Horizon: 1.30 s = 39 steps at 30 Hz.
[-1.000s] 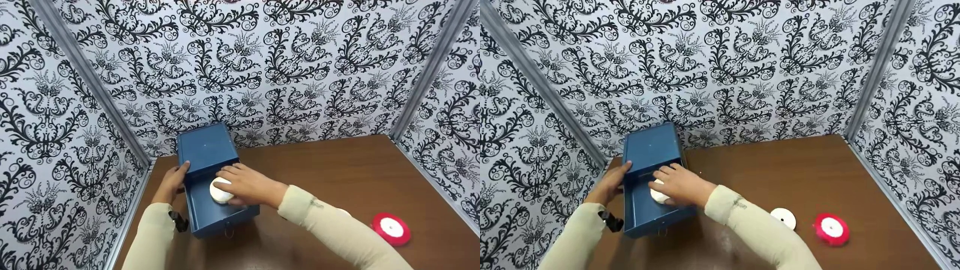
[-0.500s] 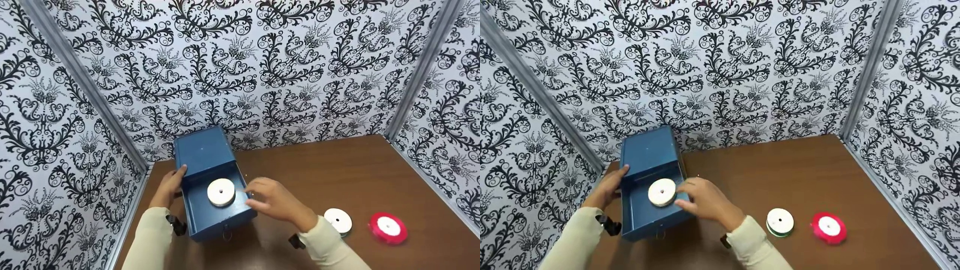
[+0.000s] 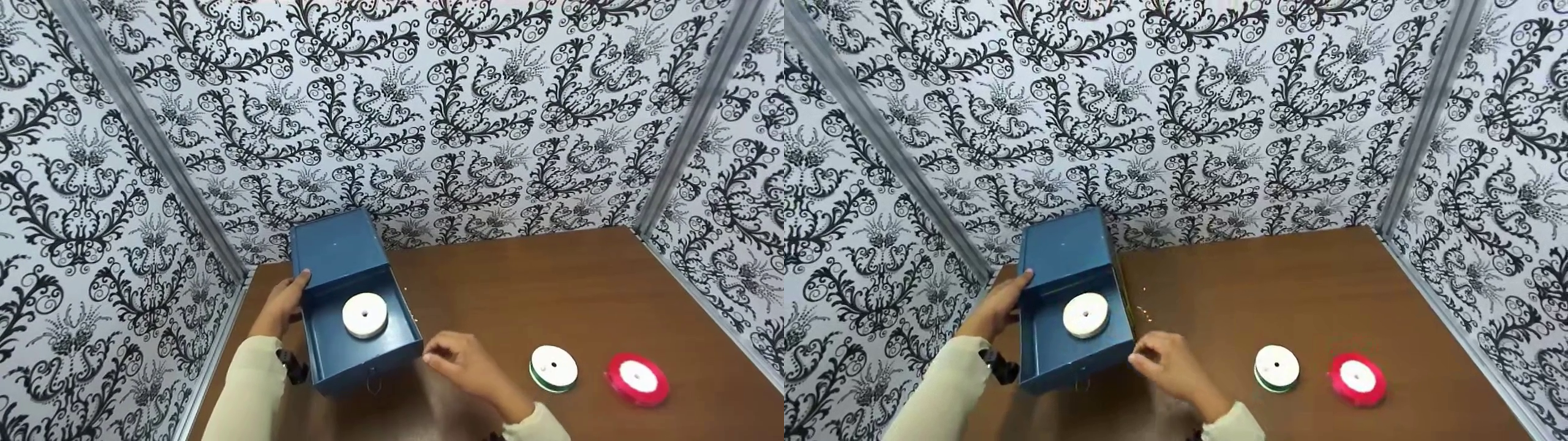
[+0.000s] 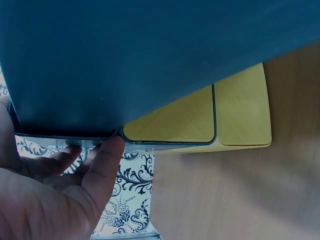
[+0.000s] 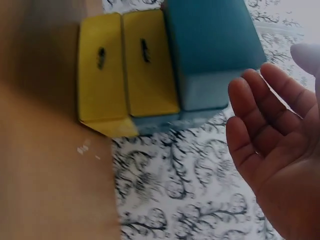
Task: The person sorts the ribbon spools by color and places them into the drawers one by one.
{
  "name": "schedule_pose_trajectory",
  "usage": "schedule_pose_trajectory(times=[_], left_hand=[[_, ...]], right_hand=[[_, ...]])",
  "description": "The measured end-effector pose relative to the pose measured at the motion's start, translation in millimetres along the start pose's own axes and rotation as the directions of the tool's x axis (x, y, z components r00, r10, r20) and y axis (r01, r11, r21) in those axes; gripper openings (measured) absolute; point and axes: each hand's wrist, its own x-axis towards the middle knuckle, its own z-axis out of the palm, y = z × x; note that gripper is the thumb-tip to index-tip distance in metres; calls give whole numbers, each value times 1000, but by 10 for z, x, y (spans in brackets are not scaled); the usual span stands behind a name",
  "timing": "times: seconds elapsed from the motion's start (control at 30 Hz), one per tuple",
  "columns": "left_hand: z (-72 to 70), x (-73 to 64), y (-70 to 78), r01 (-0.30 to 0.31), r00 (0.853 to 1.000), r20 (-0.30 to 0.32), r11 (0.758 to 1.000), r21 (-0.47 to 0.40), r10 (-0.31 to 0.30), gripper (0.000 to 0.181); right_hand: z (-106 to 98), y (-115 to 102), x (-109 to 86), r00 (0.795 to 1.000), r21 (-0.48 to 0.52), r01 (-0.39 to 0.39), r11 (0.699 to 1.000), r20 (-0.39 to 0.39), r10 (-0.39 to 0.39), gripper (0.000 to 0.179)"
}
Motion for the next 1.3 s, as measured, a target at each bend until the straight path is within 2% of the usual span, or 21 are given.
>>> schedule_pose_trajectory(times=[0.1, 0.17, 0.23, 0.33, 0.4, 0.5, 0.6, 0.77, 0.87, 1.1, 1.2, 1.3], left_hand=[[-7, -24, 1, 5, 1000, 0, 1000, 15, -5, 79], [-11, -35, 9, 4, 1000, -1, 1000, 24, -4, 80], [-7, -44, 19, 6, 1000, -2, 1000, 25, -6, 81], [17, -36, 37, 5, 1000, 8, 1000, 25, -5, 84], [31, -21, 55, 3, 1000, 10, 1000, 29, -4, 86], [42, 1, 58, 3, 1000, 4, 999, 38, -3, 86], [38, 11, 45, 3, 1000, 1, 999, 37, -3, 85], [7, 21, 2, 4, 1000, 1, 1000, 17, -4, 83], [-9, 24, -17, -1, 1000, -4, 1000, 6, 1, 80], [-4, 25, -20, -3, 1000, -15, 1000, 4, 3, 79], [-10, 12, -17, -2, 1000, -2, 1000, 21, 2, 82], [-39, -8, -13, 7, 1000, 4, 999, 43, -7, 84]], right_hand=[[164, -2, -71, 992, 76, -90, 993, 91, 83, 5], [275, -1, -87, 977, 164, -164, 973, 165, 137, 12], [378, 7, -89, 953, 273, -251, 929, 237, 189, 19], [509, 40, -78, 920, 414, -359, 837, 311, 240, 26], [568, 40, -56, 900, 473, -410, 780, 347, 262, 29], [633, 16, -24, 877, 504, -460, 731, 388, 285, 32], [672, -22, 12, 852, 506, -503, 701, 423, 307, 33], [745, -57, 81, 808, 472, -558, 683, 496, 317, 31], [790, -76, 120, 800, 463, -558, 689, 521, 297, 30], [837, -70, 184, 832, 479, -494, 725, 503, 235, 27], [840, -64, 233, 840, 481, -490, 727, 484, 246, 24], [846, -73, 302, 831, 486, -512, 709, 487, 267, 23]])
